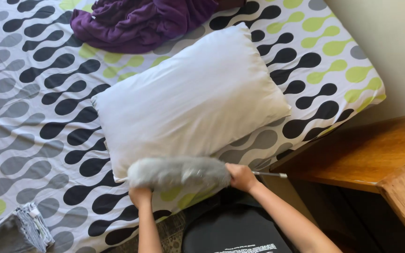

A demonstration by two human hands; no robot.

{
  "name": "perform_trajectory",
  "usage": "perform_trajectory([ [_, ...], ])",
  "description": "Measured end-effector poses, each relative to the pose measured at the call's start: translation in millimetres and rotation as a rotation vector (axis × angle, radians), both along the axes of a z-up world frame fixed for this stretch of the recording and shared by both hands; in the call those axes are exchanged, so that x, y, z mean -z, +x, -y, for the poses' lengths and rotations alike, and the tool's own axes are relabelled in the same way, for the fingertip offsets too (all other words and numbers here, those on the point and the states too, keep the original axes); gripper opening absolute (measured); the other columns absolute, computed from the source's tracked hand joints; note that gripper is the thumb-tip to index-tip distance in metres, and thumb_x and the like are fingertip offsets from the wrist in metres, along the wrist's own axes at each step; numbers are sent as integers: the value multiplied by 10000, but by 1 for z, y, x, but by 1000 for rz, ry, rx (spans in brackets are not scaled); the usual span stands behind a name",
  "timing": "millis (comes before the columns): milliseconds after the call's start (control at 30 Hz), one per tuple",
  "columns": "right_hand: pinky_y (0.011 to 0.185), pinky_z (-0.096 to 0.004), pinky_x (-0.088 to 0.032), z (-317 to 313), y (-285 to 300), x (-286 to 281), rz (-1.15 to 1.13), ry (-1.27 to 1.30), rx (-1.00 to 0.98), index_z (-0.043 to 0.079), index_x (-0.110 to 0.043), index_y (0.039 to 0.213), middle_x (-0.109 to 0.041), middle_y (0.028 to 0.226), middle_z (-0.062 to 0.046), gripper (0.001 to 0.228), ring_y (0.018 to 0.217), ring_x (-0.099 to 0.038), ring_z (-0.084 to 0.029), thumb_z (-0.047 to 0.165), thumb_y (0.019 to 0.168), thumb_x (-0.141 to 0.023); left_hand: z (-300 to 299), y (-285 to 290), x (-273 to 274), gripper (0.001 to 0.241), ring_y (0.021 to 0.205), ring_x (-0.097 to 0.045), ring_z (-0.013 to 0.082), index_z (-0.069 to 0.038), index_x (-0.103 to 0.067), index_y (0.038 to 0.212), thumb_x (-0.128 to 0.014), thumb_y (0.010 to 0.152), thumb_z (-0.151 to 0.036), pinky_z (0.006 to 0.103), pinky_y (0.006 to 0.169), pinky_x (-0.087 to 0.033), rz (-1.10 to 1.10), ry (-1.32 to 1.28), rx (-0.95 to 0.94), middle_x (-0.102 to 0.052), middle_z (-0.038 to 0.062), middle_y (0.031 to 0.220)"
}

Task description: Fold a pillowcase and then dust a pillow on a bed using a feather duster.

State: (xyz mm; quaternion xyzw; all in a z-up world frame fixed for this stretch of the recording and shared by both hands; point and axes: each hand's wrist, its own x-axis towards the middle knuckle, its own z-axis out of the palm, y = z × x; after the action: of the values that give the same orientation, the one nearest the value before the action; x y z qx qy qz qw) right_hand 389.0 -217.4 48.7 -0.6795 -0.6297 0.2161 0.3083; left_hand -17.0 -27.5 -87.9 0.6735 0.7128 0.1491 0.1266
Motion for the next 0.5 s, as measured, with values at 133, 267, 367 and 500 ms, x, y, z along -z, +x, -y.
perform_trajectory([
  [133,760,-494,-548,55,53,74,39,-211,225,84,-658,1051,-698,899,-197,247,885,-682,-400,77,804,-666,15,55,-112,554,1024,-648,471,-2,-692,1106,-486,1100,-516,526,870,-493,276,-202,-359,-719,255,1052],
  [267,821,-525,-546,100,97,74,-78,-572,628,93,-563,1378,-708,1036,-253,524,956,-677,-445,119,858,-621,28,69,-122,548,937,-706,391,-1,-666,1096,-484,1066,-517,475,845,-513,320,-218,-426,-764,203,930],
  [367,854,-540,-545,144,120,109,-77,-621,807,47,-610,1316,-710,1066,-288,429,978,-681,-469,148,900,-589,46,81,-125,558,857,-748,307,15,-654,1078,-468,1057,-510,417,809,-542,401,-253,-453,-774,159,924],
  [500,822,-567,-552,184,134,153,-87,-640,1081,-80,-695,1114,-706,1014,-347,436,930,-690,-496,308,983,-544,58,82,-83,622,832,-754,231,-31,-663,1197,-358,1034,-549,373,750,-565,616,-458,-486,-775,120,1044],
])
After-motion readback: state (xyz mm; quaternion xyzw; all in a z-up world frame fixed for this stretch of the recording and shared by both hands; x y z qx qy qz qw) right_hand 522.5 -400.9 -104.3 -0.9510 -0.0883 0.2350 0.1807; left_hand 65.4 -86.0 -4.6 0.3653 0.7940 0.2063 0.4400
